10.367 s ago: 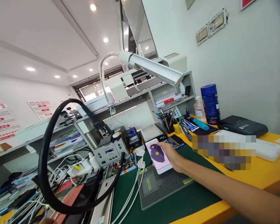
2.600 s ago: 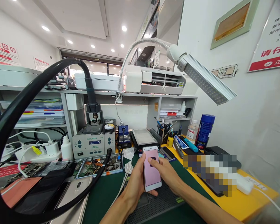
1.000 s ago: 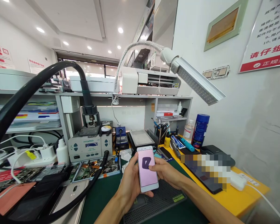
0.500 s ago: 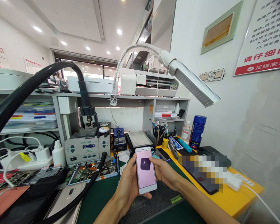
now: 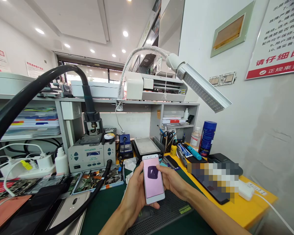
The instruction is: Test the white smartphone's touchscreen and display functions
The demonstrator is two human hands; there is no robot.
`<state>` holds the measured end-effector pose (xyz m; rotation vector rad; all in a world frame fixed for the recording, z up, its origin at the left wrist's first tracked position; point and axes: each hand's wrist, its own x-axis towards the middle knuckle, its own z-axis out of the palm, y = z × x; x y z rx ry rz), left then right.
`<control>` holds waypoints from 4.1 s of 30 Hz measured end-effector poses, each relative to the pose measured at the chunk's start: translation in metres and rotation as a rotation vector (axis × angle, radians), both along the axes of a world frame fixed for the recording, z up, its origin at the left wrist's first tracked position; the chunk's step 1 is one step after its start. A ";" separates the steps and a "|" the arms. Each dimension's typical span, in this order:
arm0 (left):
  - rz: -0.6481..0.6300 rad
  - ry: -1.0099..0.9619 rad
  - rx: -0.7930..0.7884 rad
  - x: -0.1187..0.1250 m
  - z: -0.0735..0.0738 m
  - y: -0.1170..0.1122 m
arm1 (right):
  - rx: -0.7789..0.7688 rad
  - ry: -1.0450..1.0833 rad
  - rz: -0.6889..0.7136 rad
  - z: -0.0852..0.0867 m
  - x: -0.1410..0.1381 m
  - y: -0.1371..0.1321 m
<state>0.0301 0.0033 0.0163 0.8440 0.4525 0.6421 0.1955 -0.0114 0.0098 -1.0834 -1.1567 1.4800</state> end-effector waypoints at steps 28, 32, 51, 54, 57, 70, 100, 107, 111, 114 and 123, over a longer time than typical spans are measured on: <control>-0.027 0.041 0.060 0.000 -0.001 -0.003 | 0.056 -0.303 -0.252 -0.011 -0.014 0.001; -0.033 0.034 0.065 0.000 0.000 -0.003 | 0.071 -0.324 -0.281 -0.011 -0.016 0.001; -0.026 0.065 0.041 0.000 0.003 -0.002 | 0.103 -0.309 -0.201 -0.005 -0.015 0.000; -0.028 0.065 0.037 0.000 0.003 -0.001 | 0.111 -0.303 -0.181 -0.004 -0.016 -0.001; -0.022 0.070 0.035 0.000 0.004 -0.001 | 0.120 -0.279 -0.157 0.000 -0.017 -0.004; -0.027 0.047 0.031 -0.001 0.000 0.001 | 0.149 -0.278 -0.127 -0.005 -0.015 0.000; -0.082 -0.045 0.021 -0.009 0.003 0.006 | 0.173 -0.156 0.164 0.016 0.015 -0.005; -0.072 -0.017 0.045 -0.009 0.005 0.004 | 0.167 -0.172 0.100 0.013 0.017 -0.002; -0.071 -0.022 0.047 -0.009 0.005 0.004 | 0.151 -0.164 0.107 0.013 0.018 -0.001; -0.084 -0.036 0.047 -0.010 0.003 0.005 | 0.149 -0.143 0.124 0.014 0.019 -0.002; -0.090 -0.049 0.044 -0.009 0.004 0.007 | 0.145 -0.089 0.109 0.011 0.020 0.000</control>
